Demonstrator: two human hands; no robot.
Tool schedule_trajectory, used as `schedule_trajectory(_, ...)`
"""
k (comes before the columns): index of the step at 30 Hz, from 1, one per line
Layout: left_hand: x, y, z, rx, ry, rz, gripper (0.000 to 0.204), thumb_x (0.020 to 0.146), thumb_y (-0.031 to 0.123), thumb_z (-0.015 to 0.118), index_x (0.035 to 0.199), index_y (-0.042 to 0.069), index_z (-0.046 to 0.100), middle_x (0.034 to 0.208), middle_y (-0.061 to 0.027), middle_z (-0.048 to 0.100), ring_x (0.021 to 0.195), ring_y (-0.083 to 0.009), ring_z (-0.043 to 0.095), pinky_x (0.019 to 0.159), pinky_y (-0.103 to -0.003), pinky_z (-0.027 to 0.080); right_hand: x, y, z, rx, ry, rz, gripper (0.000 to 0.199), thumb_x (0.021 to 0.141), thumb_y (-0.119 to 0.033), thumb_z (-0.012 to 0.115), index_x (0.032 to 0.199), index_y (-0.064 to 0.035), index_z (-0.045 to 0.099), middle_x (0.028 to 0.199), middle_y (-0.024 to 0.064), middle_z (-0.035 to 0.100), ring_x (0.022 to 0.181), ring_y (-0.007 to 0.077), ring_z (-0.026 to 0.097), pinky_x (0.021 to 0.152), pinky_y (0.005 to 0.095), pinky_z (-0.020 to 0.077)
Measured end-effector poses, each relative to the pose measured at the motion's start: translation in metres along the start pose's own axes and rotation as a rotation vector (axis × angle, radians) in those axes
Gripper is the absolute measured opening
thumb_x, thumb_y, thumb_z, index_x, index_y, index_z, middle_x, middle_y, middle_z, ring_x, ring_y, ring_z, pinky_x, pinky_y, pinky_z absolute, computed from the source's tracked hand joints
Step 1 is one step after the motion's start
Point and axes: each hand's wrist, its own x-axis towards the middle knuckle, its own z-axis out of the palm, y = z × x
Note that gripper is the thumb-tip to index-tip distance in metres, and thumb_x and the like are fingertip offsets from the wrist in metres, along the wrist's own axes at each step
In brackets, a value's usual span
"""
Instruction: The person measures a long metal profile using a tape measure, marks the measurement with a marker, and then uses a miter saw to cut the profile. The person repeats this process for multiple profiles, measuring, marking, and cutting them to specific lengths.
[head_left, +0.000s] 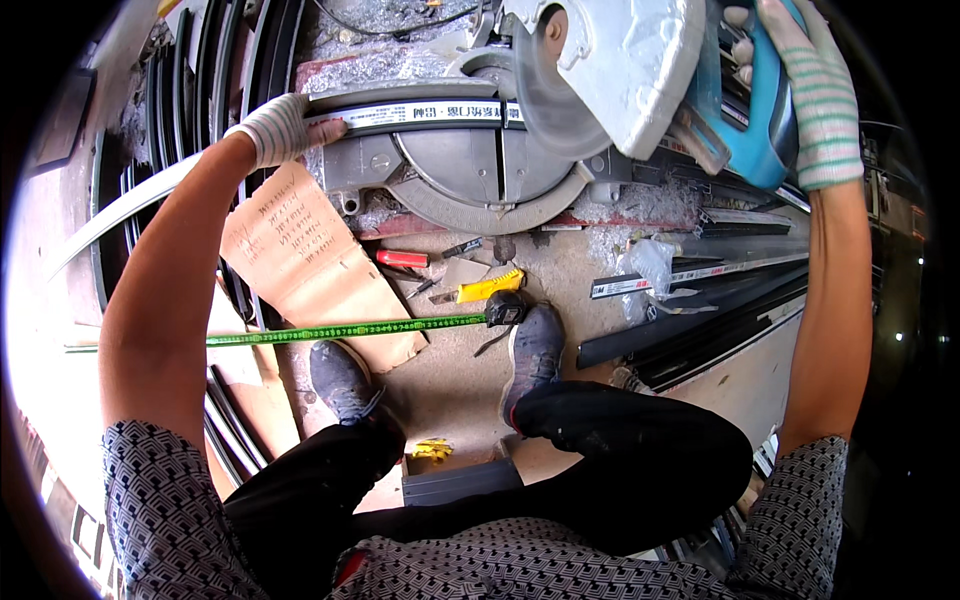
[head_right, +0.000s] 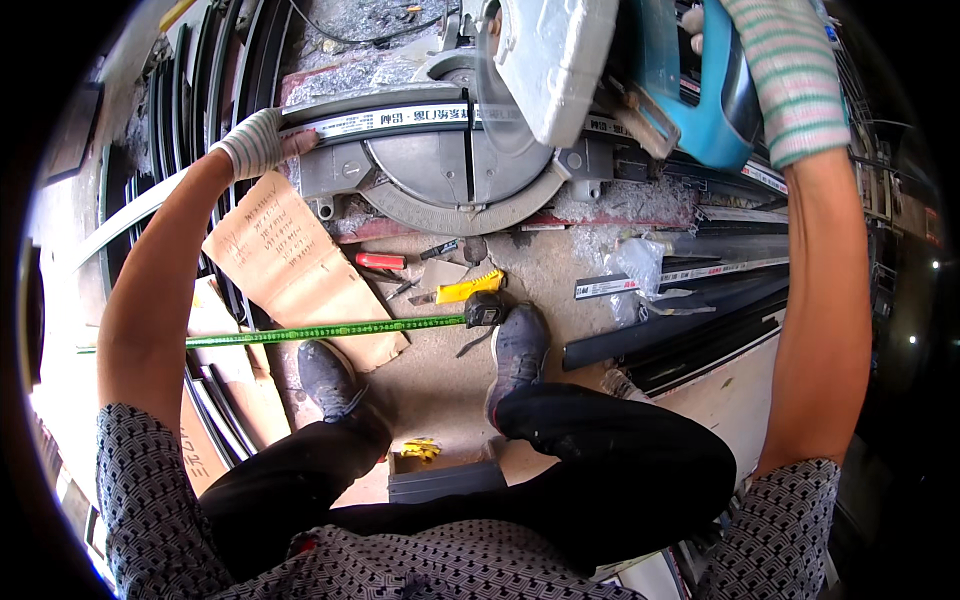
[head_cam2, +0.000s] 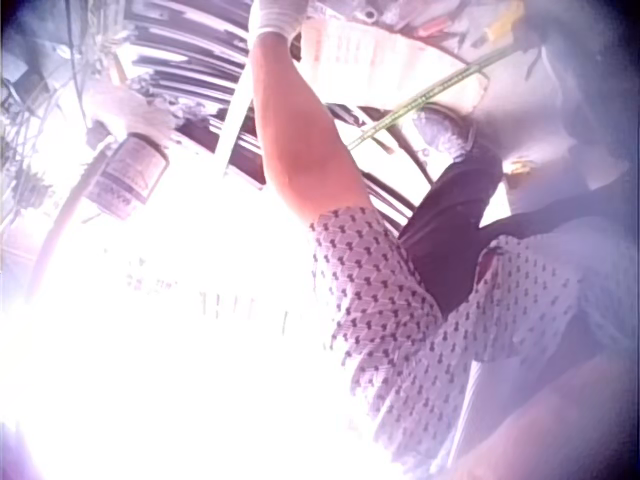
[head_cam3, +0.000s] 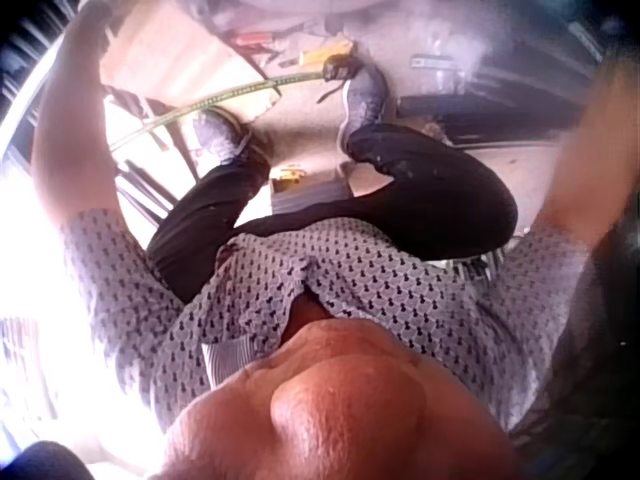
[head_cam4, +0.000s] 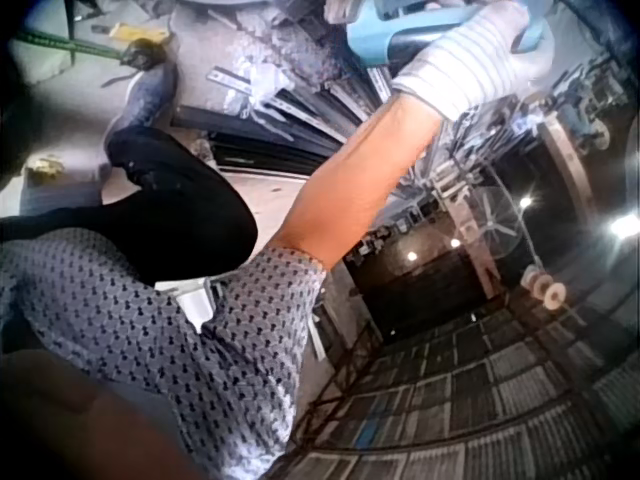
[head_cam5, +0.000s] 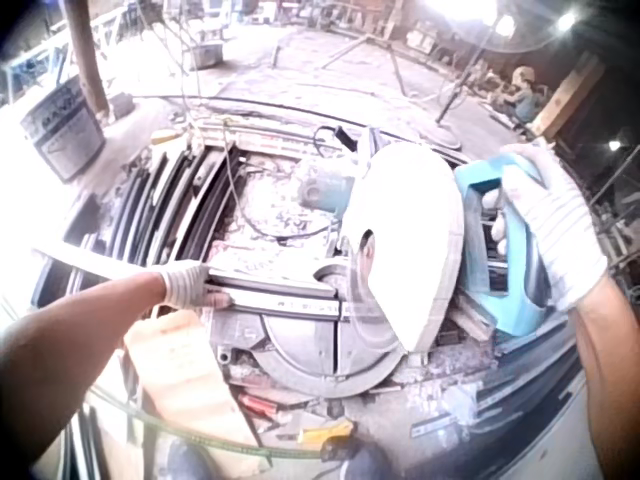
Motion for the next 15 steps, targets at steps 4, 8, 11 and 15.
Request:
schedule_trajectory(4, -0.014, 0.018, -0.002, 0.078, -0.016, -0.053, 0.055, 0.094, 0.037, 0.078, 0.126, -0.007, 0.066, 0.104, -0.0071, 0.073, 0.094, -0.0096, 0.061, 0.084, -0.03, 0.056, 0.02, 0.002, -0.002, 0.02, -0.017, 0.049, 0.036, 0.104, -0.024, 0.06, 0.135, -0.0078, 0.053, 0.088, 0.006, 0.067, 0.062, 0.0123, 0.062, 0.052, 0.0264, 0.0533)
schedule_trajectory(8, -0.041, 0.017, -0.016, 0.045, 0.015, -0.034, 0.056, 0.093, 0.036, 0.079, 0.124, -0.008, 0.064, 0.107, -0.0096, 0.073, 0.097, -0.011, 0.065, 0.084, -0.03, 0.057, 0.038, -0.001, 0.002, 0.041, -0.03, 0.11, 0.026, 0.104, -0.026, 0.061, 0.125, -0.0106, 0.06, 0.088, 0.0054, 0.068, 0.063, 0.0131, 0.063, 0.053, 0.0275, 0.0538)
schedule_trajectory(11, -0.051, 0.035, -0.015, 0.125, 0.053, 0.072, 0.05, 0.092, 0.036, 0.081, 0.115, -0.006, 0.065, 0.095, -0.0077, 0.071, 0.088, -0.011, 0.062, 0.08, -0.03, 0.056, 0.053, -0.014, -0.019, -0.004, -0.085, 0.125, 0.026, 0.104, -0.029, 0.061, 0.122, -0.0101, 0.061, 0.087, 0.0058, 0.069, 0.062, 0.0134, 0.064, 0.053, 0.0281, 0.0538)
schedule_trajectory(15, -0.099, 0.032, -0.03, 0.194, 0.058, 0.119, 0.057, 0.09, 0.049, 0.08, 0.108, -0.004, 0.065, 0.085, -0.0084, 0.066, 0.08, -0.012, 0.057, 0.072, -0.032, 0.054, 0.08, -0.011, -0.014, -0.007, -0.175, 0.141, 0.023, 0.104, -0.031, 0.059, 0.105, -0.0086, 0.065, 0.081, 0.006, 0.067, 0.059, 0.0146, 0.062, 0.053, 0.0274, 0.0526)
